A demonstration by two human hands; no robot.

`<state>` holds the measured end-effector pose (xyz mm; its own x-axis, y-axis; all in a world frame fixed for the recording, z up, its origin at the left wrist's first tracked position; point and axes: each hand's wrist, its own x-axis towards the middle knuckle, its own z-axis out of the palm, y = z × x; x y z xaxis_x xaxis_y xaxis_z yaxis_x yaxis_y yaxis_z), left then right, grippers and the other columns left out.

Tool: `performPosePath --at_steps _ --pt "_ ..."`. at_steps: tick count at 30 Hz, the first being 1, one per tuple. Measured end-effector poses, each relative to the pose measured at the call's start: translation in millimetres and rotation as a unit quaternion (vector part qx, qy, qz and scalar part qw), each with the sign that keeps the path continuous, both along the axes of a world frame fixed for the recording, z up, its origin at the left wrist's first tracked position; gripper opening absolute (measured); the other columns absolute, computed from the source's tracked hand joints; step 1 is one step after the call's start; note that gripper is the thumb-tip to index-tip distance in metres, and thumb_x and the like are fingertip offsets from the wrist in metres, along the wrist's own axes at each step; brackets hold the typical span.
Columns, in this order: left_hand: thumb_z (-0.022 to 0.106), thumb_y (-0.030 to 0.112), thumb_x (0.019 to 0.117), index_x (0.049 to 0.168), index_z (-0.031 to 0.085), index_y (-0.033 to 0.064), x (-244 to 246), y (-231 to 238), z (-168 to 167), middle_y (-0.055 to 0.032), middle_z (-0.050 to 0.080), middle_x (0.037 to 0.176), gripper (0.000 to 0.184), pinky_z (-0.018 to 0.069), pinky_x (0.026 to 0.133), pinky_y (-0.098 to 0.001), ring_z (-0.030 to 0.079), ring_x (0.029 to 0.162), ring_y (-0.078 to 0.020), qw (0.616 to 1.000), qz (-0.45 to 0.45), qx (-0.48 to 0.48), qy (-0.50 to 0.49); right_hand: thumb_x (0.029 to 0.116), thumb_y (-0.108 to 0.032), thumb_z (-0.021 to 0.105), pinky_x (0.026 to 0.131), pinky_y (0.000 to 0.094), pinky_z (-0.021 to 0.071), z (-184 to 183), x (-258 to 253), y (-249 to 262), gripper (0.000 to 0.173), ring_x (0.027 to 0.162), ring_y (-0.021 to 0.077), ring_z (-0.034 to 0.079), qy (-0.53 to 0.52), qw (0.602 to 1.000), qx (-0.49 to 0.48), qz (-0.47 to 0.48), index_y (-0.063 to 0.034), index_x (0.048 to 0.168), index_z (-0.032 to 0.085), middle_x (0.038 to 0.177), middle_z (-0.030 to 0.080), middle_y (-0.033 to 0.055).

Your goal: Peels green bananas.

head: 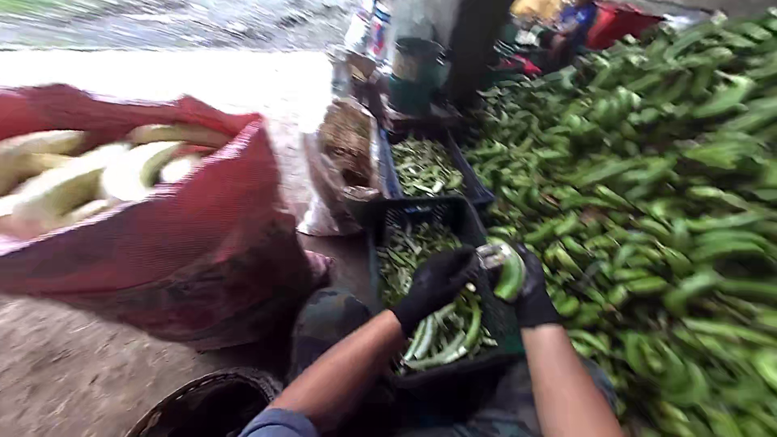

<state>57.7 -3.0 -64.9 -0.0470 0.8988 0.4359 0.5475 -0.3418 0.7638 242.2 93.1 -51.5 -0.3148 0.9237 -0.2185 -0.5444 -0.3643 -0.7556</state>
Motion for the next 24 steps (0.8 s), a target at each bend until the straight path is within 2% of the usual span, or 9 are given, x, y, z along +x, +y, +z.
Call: performPosePath --at_steps 4,7,12,14,15,17,19,21,24 --pt "0.052 0.051 0.1029 0.142 0.061 0.0261 5.8 -3.9 -9.3 -0.0067 0.069 0.101 0.047 0.0568 0.082 -0.0464 0.067 0.092 -0.0221 0.988 -0.045 0.099 0.106 0.1061 -0.050 0.036 0.065 0.0356 0.0586 -0.6 13.0 -15.9 0.045 0.075 0.0140 0.067 -0.050 0.997 0.025 -0.052 -0.0152 0.113 0.063 0.086 0.068 0.0030" --pt "0.061 0.048 0.0985 0.139 0.063 0.0301 10.2 -10.5 -5.8 -0.0064 0.070 0.099 0.044 0.0546 0.086 -0.0467 0.066 0.094 -0.0240 0.975 -0.050 0.139 0.167 0.1057 -0.055 0.034 0.057 0.0304 0.0566 4.0 18.9 -20.4 0.048 0.065 0.0116 0.064 -0.032 0.999 -0.006 -0.044 -0.0157 0.109 0.062 0.078 0.065 0.0016" --pt "0.071 0.043 0.0922 0.134 0.065 0.0374 24.2 -13.9 -6.3 -0.0063 0.070 0.101 0.043 0.0546 0.082 -0.0480 0.067 0.091 -0.0266 0.960 -0.007 0.157 0.233 0.1056 -0.054 0.025 0.052 0.0288 0.0547 -1.2 25.5 -11.6 0.054 0.058 0.0129 0.061 0.005 0.998 -0.064 -0.023 -0.0117 0.105 0.058 0.074 0.061 0.0039" --pt "0.069 0.040 0.0948 0.139 0.062 0.0381 26.5 -10.1 -9.2 -0.0078 0.070 0.104 0.045 0.0560 0.079 -0.0490 0.068 0.094 -0.0281 0.974 -0.018 0.093 0.205 0.1074 -0.050 0.028 0.056 0.0307 0.0550 -2.0 20.6 -13.8 0.049 0.062 0.0129 0.062 -0.085 0.995 -0.034 -0.038 -0.0124 0.108 0.060 0.076 0.064 0.0037" --pt "0.067 0.038 0.0960 0.139 0.063 0.0337 25.8 -5.6 -10.4 -0.0099 0.070 0.104 0.044 0.0567 0.078 -0.0502 0.068 0.094 -0.0292 0.982 -0.024 0.060 0.179 0.1074 -0.049 0.031 0.058 0.0324 0.0543 -1.3 14.7 -15.4 0.046 0.065 0.0130 0.062 -0.115 0.992 -0.022 -0.044 -0.0132 0.109 0.060 0.078 0.064 0.0032" --pt "0.062 0.037 0.1003 0.142 0.061 0.0246 19.8 5.3 -9.7 -0.0129 0.069 0.114 0.043 0.0564 0.085 -0.0541 0.068 0.102 -0.0302 0.993 -0.028 -0.036 0.108 0.1091 -0.044 0.031 0.066 0.0345 0.0566 -5.8 6.5 -19.7 0.042 0.074 0.0124 0.064 -0.143 0.989 0.037 -0.022 -0.0136 0.117 0.059 0.087 0.065 0.0027" --pt "0.053 0.042 0.1052 0.143 0.058 0.0208 7.8 14.1 -6.1 -0.0101 0.069 0.120 0.044 0.0565 0.090 -0.0521 0.069 0.104 -0.0245 0.991 -0.017 -0.131 0.006 0.1098 -0.044 0.030 0.063 0.0339 0.0562 -11.3 1.9 -23.5 0.043 0.071 0.0126 0.062 -0.177 0.981 0.078 0.021 -0.0136 0.122 0.058 0.089 0.065 0.0034" --pt "0.049 0.057 0.1030 0.138 0.059 0.0257 -5.1 18.1 -3.8 -0.0083 0.070 0.100 0.049 0.0542 0.071 -0.0486 0.065 0.081 -0.0225 0.972 0.020 -0.209 -0.105 0.1098 -0.046 0.028 0.057 0.0320 0.0566 -8.3 -1.0 -26.4 0.046 0.064 0.0131 0.062 -0.160 0.981 0.080 0.075 -0.0142 0.120 0.059 0.083 0.065 0.0037" --pt "0.047 0.067 0.0993 0.137 0.059 0.0291 -20.6 19.1 -2.0 -0.0106 0.067 0.095 0.054 0.0519 0.068 -0.0505 0.062 0.078 -0.0257 0.950 0.061 -0.260 -0.161 0.1068 -0.047 0.030 0.052 0.0357 0.0568 -5.6 4.1 -20.7 0.045 0.059 0.0190 0.063 -0.099 0.990 0.031 0.092 -0.0145 0.121 0.058 0.081 0.066 0.0087"
